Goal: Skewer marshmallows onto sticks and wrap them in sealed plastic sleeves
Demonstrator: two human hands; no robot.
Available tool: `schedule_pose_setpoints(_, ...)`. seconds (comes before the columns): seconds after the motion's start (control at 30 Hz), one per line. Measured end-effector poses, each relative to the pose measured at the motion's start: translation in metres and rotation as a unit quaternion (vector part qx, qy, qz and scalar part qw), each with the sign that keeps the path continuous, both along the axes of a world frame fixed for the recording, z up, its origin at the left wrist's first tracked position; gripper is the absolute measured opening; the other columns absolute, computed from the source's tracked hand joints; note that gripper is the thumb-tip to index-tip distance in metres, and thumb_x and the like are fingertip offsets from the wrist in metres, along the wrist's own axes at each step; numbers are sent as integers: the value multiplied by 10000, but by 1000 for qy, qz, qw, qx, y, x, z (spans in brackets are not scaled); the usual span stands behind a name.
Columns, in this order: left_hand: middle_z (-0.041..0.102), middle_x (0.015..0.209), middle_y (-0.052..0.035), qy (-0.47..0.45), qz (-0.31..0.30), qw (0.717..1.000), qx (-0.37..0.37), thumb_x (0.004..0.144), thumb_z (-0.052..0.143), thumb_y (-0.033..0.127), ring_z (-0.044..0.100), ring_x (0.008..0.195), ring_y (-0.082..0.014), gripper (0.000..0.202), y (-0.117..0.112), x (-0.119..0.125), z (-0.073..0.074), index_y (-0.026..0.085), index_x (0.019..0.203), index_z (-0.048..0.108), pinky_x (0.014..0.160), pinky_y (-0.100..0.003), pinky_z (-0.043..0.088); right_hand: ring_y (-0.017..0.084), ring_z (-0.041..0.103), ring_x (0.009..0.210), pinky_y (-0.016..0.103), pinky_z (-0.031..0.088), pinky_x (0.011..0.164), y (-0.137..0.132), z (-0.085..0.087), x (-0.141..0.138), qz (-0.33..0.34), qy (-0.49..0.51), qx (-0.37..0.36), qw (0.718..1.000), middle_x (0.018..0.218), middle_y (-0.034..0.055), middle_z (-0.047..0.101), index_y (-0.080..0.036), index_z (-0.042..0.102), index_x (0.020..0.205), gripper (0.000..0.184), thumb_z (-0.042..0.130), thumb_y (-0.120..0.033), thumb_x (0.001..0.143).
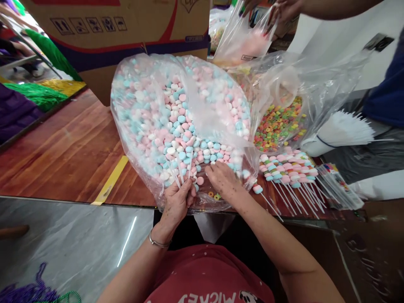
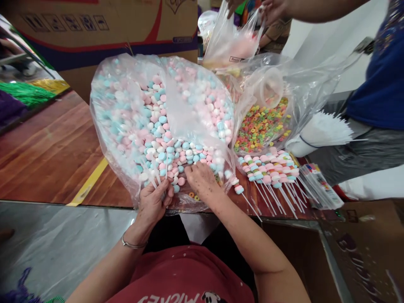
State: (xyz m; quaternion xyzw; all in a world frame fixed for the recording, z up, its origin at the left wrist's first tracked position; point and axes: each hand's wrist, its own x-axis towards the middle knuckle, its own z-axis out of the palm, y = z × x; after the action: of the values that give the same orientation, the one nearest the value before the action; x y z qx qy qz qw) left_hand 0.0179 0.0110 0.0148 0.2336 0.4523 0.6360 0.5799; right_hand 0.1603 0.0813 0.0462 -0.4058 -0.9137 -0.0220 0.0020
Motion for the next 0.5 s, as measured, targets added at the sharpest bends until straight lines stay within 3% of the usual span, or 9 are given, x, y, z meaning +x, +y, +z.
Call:
schedule_pose_setpoints(0.3,557,502,53,19,-6,1000,-5,661,815,531,322,307,-24,455,0,1,-4,143,803,625,331,-149,240,277,623,960,372,498,834,-1,-8,-9,-70,-4,16,997,973,145,682,-125,640,1049,192,460,-141,982)
schedule_pose_setpoints(0.5,576,532,38,90,-48,995,-4,749,722,565,317,324,-26,457,-2,-3,4,138,886,631,350,-156,189,287,599,1013,388,490,882,-6,-7,-8,-51,31,1,998,989,153,676,-123,639,1048,182,481,-119,959)
